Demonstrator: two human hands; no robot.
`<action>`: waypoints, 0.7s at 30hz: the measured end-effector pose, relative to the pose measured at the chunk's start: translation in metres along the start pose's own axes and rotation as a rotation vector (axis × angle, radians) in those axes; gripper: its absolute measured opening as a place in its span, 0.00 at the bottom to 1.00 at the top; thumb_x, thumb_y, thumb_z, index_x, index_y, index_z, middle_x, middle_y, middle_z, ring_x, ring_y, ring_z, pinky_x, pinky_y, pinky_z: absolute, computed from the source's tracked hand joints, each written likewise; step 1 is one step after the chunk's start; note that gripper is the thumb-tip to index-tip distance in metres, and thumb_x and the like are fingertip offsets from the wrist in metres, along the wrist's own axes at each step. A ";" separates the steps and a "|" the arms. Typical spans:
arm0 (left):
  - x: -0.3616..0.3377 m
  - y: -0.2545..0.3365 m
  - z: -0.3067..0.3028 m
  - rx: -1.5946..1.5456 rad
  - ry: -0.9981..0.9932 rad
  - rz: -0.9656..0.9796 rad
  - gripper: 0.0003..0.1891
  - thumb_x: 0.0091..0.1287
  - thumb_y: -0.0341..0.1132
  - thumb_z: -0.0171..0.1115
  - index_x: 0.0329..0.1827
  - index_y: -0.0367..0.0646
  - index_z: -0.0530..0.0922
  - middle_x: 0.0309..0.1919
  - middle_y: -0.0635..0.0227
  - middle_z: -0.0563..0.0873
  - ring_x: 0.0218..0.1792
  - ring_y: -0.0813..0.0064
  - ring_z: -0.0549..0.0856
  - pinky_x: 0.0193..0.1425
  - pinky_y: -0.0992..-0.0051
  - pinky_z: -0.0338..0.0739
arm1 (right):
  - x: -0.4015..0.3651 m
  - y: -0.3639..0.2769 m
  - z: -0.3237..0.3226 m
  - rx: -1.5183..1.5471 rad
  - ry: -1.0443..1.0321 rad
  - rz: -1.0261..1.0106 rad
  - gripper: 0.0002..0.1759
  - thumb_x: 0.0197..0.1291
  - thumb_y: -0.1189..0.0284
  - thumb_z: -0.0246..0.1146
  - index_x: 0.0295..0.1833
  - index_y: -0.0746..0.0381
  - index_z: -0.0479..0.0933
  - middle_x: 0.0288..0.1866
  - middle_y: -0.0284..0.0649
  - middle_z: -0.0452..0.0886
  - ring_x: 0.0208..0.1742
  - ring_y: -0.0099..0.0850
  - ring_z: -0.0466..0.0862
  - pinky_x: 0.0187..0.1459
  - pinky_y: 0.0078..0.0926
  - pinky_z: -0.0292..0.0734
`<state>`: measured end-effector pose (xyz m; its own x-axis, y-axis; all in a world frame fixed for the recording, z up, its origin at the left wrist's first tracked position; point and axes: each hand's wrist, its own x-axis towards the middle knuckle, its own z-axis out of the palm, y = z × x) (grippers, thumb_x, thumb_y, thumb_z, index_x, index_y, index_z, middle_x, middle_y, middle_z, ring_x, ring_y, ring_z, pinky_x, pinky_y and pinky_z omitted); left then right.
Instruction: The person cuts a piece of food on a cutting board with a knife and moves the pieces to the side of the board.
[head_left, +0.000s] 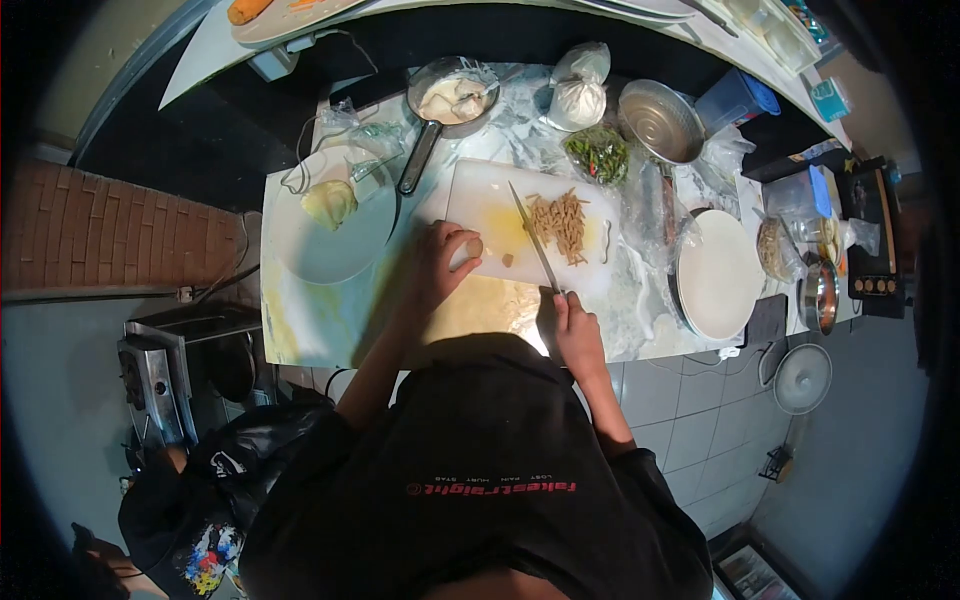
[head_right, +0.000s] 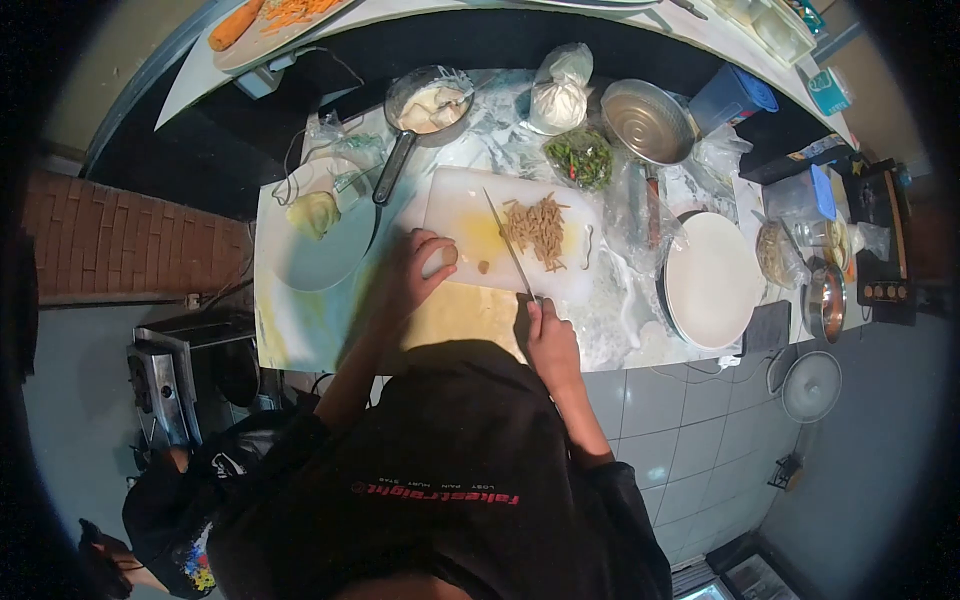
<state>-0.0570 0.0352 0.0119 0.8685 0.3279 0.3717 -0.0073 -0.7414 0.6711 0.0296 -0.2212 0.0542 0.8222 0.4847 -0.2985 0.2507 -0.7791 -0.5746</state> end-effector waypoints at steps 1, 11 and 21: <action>0.001 0.001 0.000 -0.003 -0.015 -0.022 0.20 0.58 0.29 0.74 0.53 0.43 0.79 0.48 0.62 0.79 0.52 0.58 0.79 0.59 0.64 0.72 | 0.001 0.000 -0.002 0.016 -0.020 -0.008 0.23 0.79 0.57 0.48 0.53 0.68 0.74 0.28 0.68 0.80 0.35 0.69 0.81 0.35 0.63 0.75; 0.017 0.011 0.013 0.174 0.086 -0.077 0.28 0.55 0.32 0.75 0.61 0.44 0.77 0.53 0.62 0.77 0.57 0.57 0.75 0.63 0.61 0.68 | -0.011 0.003 -0.003 0.129 -0.086 0.019 0.24 0.79 0.56 0.48 0.52 0.69 0.75 0.31 0.68 0.81 0.39 0.68 0.81 0.39 0.62 0.74; 0.011 0.044 0.017 0.176 -0.108 0.054 0.16 0.60 0.37 0.72 0.51 0.48 0.83 0.57 0.64 0.77 0.63 0.58 0.73 0.68 0.58 0.64 | -0.011 0.009 -0.005 0.153 -0.016 0.044 0.24 0.79 0.55 0.48 0.49 0.68 0.76 0.31 0.66 0.81 0.40 0.68 0.81 0.39 0.59 0.74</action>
<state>-0.0392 -0.0042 0.0345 0.9174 0.2273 0.3266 0.0232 -0.8500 0.5263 0.0251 -0.2358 0.0556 0.8219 0.4589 -0.3374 0.1328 -0.7305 -0.6699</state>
